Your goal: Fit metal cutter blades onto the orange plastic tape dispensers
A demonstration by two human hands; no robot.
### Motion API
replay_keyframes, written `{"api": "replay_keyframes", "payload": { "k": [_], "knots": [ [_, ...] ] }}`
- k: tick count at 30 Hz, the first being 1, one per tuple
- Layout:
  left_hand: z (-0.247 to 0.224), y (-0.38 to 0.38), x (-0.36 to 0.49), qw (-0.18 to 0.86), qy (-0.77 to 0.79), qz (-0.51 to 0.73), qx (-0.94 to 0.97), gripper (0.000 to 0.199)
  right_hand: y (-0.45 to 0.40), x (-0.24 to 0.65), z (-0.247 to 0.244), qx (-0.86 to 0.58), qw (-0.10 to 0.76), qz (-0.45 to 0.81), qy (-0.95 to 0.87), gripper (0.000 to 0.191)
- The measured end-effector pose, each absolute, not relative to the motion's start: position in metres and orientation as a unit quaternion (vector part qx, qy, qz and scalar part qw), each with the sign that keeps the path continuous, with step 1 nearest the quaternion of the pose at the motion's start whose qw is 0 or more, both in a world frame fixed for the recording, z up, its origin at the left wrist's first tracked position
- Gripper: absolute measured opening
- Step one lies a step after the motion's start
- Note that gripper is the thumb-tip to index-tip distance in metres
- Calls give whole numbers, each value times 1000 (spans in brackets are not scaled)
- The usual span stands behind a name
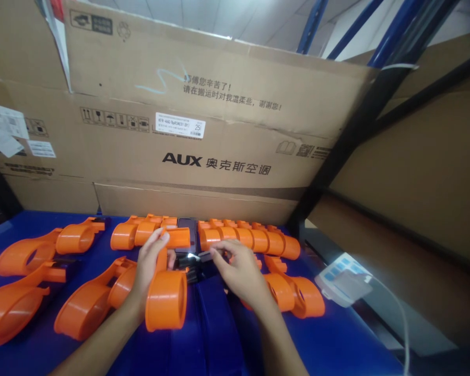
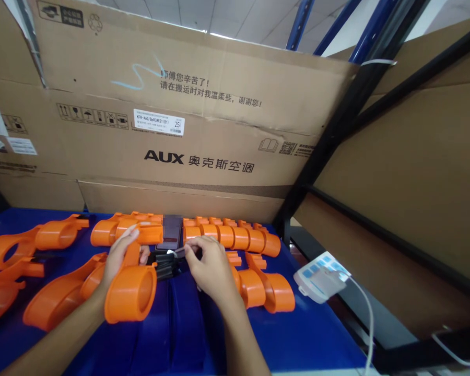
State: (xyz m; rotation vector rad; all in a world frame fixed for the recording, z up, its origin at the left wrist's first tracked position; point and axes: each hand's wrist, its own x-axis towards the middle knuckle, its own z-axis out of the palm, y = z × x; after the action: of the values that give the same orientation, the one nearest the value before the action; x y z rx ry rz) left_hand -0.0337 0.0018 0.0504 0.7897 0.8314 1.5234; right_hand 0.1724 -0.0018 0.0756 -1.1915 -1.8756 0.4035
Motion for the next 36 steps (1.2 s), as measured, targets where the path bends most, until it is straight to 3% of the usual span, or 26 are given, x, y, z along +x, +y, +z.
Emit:
{"api": "replay_keyframes", "payload": {
  "k": [4, 9, 15, 20, 26, 32, 36],
  "knots": [
    [47, 5, -34, 566, 362, 644, 367, 48, -3, 170, 76, -479, 359, 147, -788, 18],
    [48, 4, -34, 564, 353, 632, 397, 46, -1, 170, 75, -493, 345, 123, -789, 18],
    [46, 0, -32, 563, 354, 620, 416, 39, -4, 170, 79, -493, 418, 107, -755, 22],
    [45, 0, -28, 561, 346, 606, 445, 47, -7, 165, 81, -447, 493, 145, -732, 17],
    [43, -3, -24, 580, 316, 552, 509, 59, -8, 161, 75, -411, 473, 221, -748, 20],
    [39, -8, -22, 580, 300, 528, 543, 60, -6, 159, 71, -420, 528, 253, -694, 17],
    [38, -14, -24, 481, 277, 551, 623, 73, 2, 165, 68, -436, 615, 227, -617, 17]
  ]
}}
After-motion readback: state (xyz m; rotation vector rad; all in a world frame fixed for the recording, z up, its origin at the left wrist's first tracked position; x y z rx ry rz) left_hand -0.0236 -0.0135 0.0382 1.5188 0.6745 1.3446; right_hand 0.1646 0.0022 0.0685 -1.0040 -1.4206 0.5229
